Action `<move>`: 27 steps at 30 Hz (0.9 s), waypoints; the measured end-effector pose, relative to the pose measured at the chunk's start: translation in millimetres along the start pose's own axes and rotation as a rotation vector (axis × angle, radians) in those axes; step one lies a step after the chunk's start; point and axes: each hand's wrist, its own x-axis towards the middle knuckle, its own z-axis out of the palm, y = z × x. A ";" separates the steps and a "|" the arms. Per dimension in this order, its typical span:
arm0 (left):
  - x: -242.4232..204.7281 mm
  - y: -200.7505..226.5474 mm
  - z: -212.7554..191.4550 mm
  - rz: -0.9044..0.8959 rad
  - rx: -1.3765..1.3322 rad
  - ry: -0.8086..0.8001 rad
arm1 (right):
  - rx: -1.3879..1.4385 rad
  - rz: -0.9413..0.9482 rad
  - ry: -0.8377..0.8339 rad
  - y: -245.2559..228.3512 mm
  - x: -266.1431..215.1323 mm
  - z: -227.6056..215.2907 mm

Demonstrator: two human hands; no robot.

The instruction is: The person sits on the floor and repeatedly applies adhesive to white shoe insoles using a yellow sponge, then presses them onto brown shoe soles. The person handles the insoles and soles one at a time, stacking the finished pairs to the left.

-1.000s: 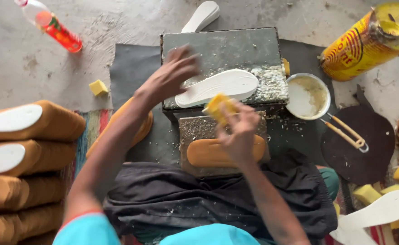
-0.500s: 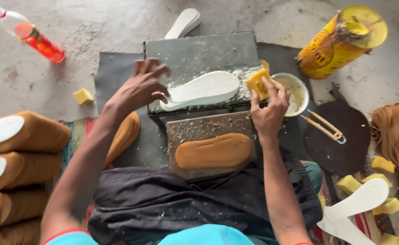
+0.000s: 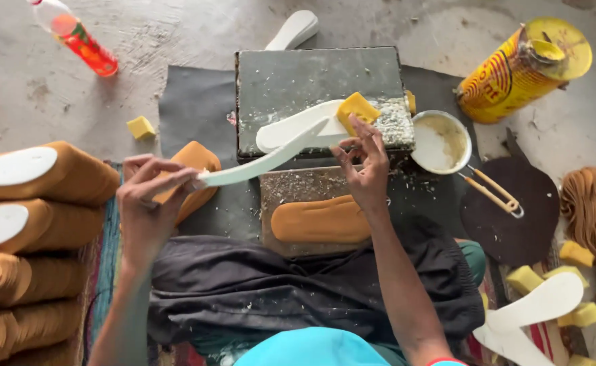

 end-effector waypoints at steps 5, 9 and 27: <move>-10.8 0.7 13.6 0.051 -0.156 -0.021 | 0.314 0.143 0.007 11.0 -30.1 2.5; -37.4 -6.8 26.7 0.043 -0.166 -0.075 | 0.352 0.260 0.126 24.5 -66.7 1.9; -87.7 -5.2 166.9 -0.540 -0.725 -0.204 | 0.032 0.603 0.222 58.9 -103.4 -102.2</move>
